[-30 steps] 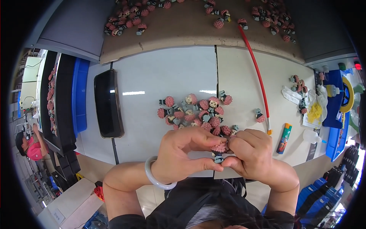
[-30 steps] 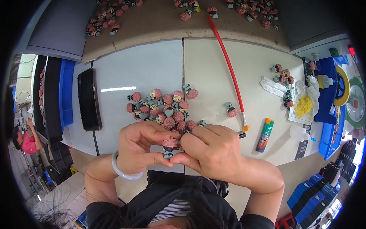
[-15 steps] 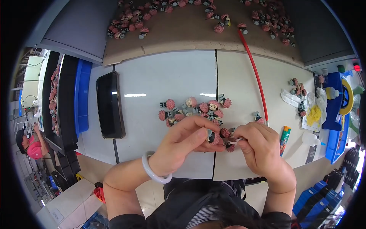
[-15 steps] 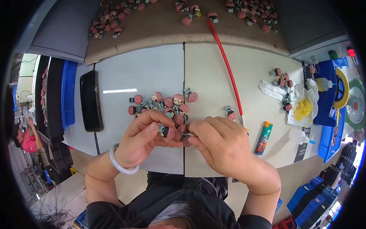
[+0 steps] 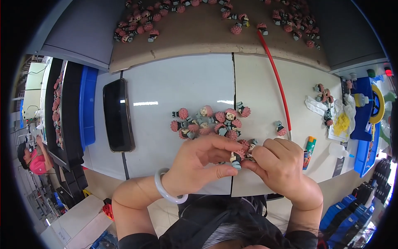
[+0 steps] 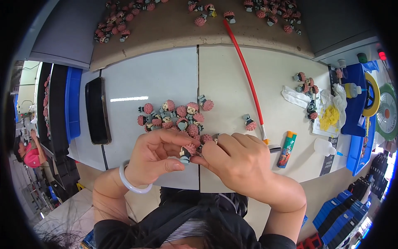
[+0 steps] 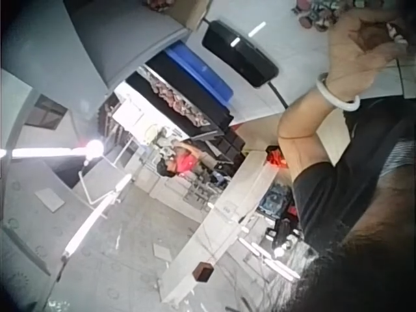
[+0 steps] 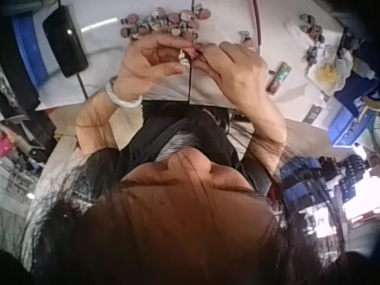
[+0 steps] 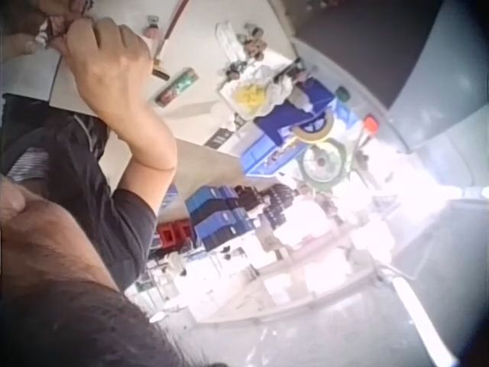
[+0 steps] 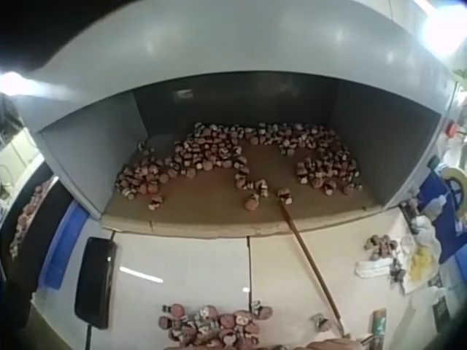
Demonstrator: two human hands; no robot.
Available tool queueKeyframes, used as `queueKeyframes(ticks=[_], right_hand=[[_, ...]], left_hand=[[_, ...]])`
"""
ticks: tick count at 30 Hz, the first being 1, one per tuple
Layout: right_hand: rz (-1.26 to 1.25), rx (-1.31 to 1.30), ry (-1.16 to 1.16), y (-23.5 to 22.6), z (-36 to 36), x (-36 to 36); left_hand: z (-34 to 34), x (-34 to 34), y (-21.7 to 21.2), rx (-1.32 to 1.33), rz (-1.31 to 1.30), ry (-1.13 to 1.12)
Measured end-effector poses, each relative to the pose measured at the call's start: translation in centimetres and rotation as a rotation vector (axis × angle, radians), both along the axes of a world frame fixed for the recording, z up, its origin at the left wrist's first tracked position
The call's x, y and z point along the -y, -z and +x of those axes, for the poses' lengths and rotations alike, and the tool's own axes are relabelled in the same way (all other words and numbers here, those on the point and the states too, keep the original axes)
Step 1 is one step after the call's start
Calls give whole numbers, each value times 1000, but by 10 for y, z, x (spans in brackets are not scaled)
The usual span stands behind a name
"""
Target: Applying paint or glue to small toy figurines using a brush at a factory workbench.
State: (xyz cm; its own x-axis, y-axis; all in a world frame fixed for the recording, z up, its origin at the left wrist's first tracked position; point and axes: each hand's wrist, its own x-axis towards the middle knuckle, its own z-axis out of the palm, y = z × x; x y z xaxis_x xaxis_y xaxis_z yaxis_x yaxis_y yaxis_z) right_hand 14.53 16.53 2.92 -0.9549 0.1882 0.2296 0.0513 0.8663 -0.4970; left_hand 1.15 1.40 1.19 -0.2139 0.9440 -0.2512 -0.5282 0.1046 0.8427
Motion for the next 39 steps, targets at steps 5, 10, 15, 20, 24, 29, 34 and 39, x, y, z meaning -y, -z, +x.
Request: queueKeyframes(ticks=[5,10,15,20,24,29,34,39], right_hand=[[51,16,-15,-2,1,0],[53,-21,-15,-1,-1,0],[80,3,-28,-3,2,-2],[-63,-59,18,-3,0,-5],[-247,-34,-72,4,4,-2],[-291,3,-106,9,3,1],[-303,14,-110,6,2,0],[-295,18,-104,9,4,0]], left_hand=[[4,0,3,-82,59,-51],[3,0,3,-94,87,-53],[-4,0,-4,181,-86,39],[3,-3,-1,124,28,-69],[4,-7,1,77,75,-72],[4,-2,7,-46,171,-62],[5,-4,5,-102,209,-85],[4,-4,5,-204,197,-79]])
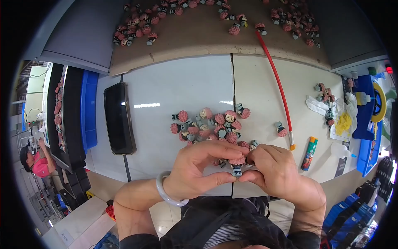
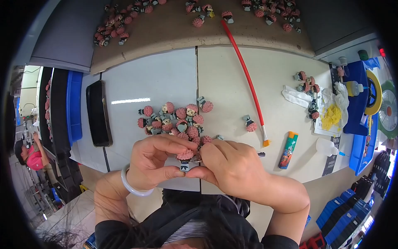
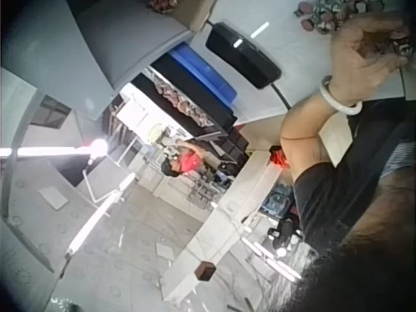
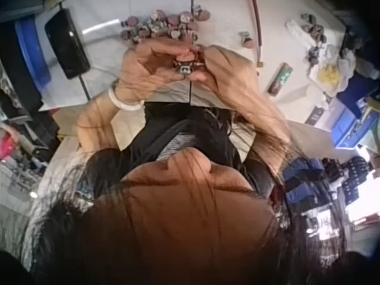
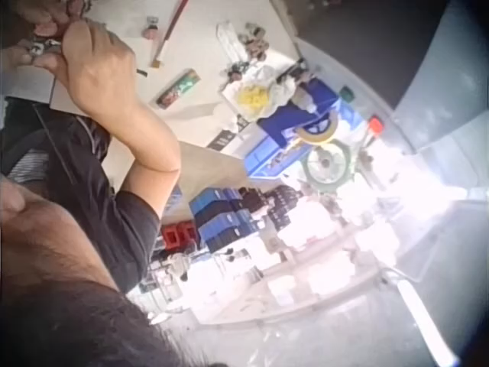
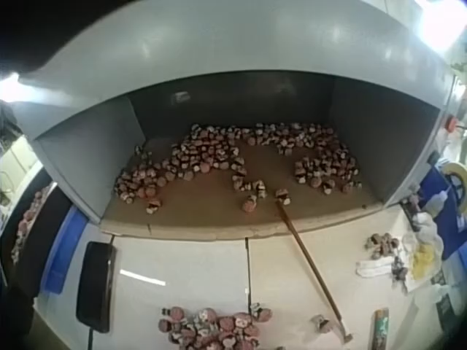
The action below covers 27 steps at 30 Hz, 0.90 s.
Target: Applying paint or glue to small toy figurines using a brush at a factory workbench.
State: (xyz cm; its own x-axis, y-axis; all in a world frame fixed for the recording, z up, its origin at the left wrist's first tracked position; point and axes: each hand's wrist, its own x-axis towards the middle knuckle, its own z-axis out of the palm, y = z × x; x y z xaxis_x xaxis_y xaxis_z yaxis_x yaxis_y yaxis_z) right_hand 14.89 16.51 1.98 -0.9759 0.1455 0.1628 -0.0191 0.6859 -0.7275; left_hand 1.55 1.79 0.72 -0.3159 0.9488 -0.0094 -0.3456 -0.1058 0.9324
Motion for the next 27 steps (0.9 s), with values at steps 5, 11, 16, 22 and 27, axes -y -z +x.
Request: queueKeyframes(ticks=[5,11,16,22,27], right_hand=[[196,-43,11,-2,-1,1],[240,-39,-3,-3,-2,0],[221,-61,2,-4,-2,0],[203,-61,-10,-2,-1,1],[175,-76,-11,-1,-2,2]], left_hand=[[0,3,2,-44,-17,-28],[-2,4,1,-74,-43,-25],[1,2,0,-27,-1,-50],[0,1,-1,18,-17,-40],[-3,4,1,-129,-27,-16]])
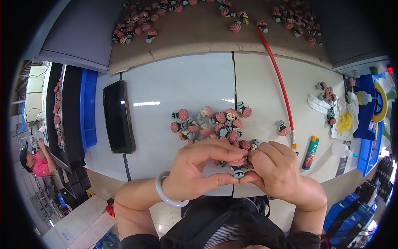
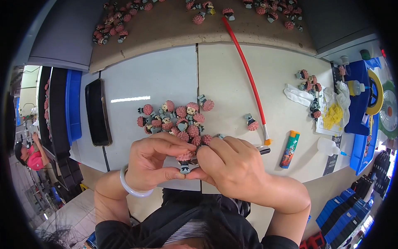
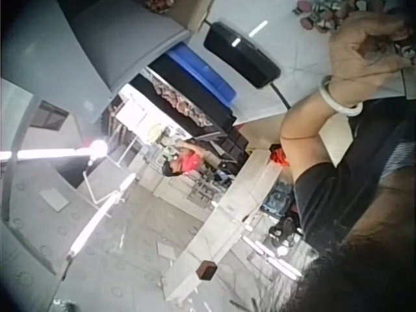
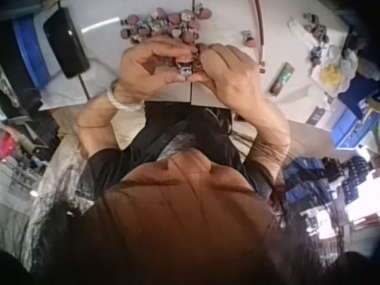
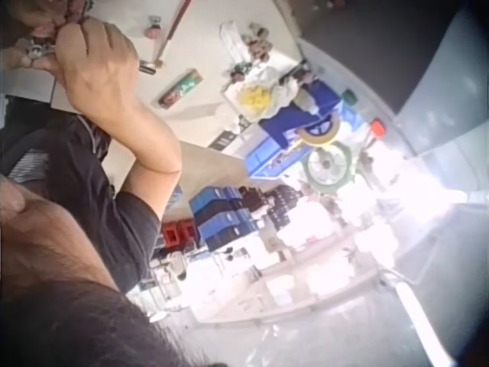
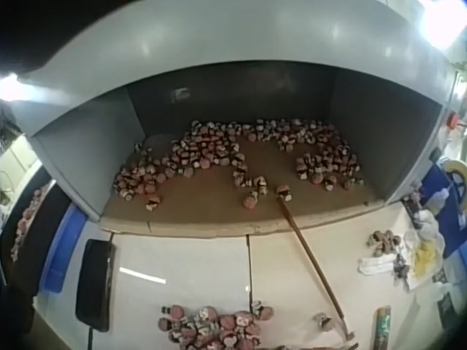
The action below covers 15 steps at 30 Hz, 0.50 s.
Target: Applying paint or glue to small toy figurines using a brush at a factory workbench.
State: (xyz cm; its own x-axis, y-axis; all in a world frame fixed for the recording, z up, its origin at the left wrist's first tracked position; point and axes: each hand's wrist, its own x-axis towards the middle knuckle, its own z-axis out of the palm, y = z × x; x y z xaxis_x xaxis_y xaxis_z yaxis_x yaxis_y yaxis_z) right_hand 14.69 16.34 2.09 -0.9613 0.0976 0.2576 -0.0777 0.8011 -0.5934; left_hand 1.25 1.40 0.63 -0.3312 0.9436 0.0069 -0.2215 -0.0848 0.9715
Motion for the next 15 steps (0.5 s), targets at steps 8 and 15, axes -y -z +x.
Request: queueKeyframes(ticks=[8,15], right_hand=[[-11,53,1,-1,0,1],[0,-16,6,5,-1,1]], left_hand=[[1,-1,-1,-54,-31,-14],[0,-2,-1,-49,-31,-5]])
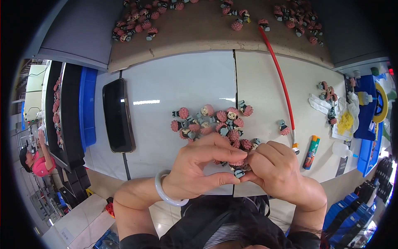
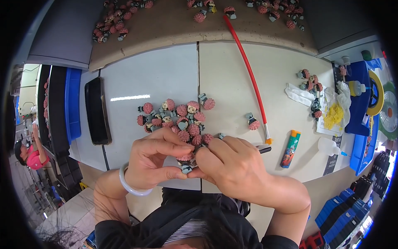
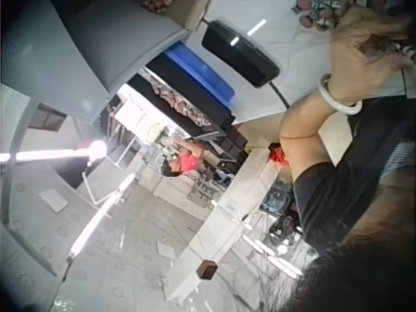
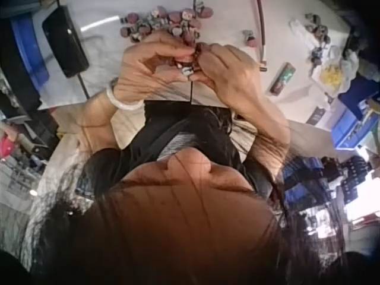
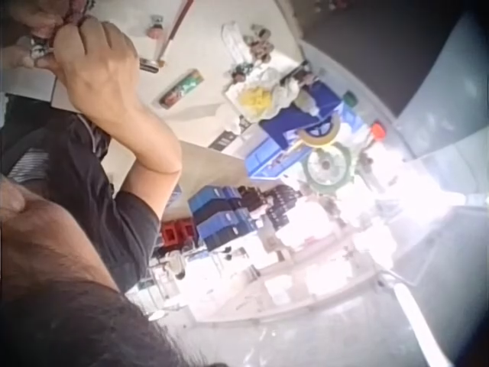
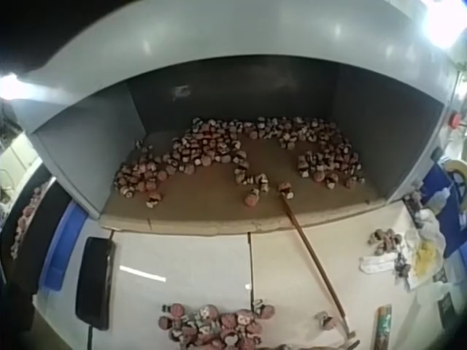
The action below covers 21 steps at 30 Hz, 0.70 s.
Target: Applying paint or glue to small toy figurines using a brush at a factory workbench.
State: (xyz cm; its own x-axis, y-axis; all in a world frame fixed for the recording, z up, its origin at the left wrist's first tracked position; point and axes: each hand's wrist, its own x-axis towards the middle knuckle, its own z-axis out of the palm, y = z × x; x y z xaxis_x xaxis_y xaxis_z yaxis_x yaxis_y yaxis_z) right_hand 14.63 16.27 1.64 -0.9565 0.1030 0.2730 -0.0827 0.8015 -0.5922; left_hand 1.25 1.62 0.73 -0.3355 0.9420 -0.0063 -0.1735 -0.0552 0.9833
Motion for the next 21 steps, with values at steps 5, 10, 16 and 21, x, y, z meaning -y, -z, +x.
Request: queueKeyframes(ticks=[5,10,16,21], right_hand=[[-27,80,-21,-5,1,0],[-51,74,-44,-3,0,-2],[-92,-1,35,-8,-2,-3],[-29,46,39,-7,-2,-4]], left_hand=[[-1,1,1,-29,-21,13],[-1,0,0,-12,-15,9],[3,-1,-5,225,-10,-1],[2,1,0,244,19,17]])
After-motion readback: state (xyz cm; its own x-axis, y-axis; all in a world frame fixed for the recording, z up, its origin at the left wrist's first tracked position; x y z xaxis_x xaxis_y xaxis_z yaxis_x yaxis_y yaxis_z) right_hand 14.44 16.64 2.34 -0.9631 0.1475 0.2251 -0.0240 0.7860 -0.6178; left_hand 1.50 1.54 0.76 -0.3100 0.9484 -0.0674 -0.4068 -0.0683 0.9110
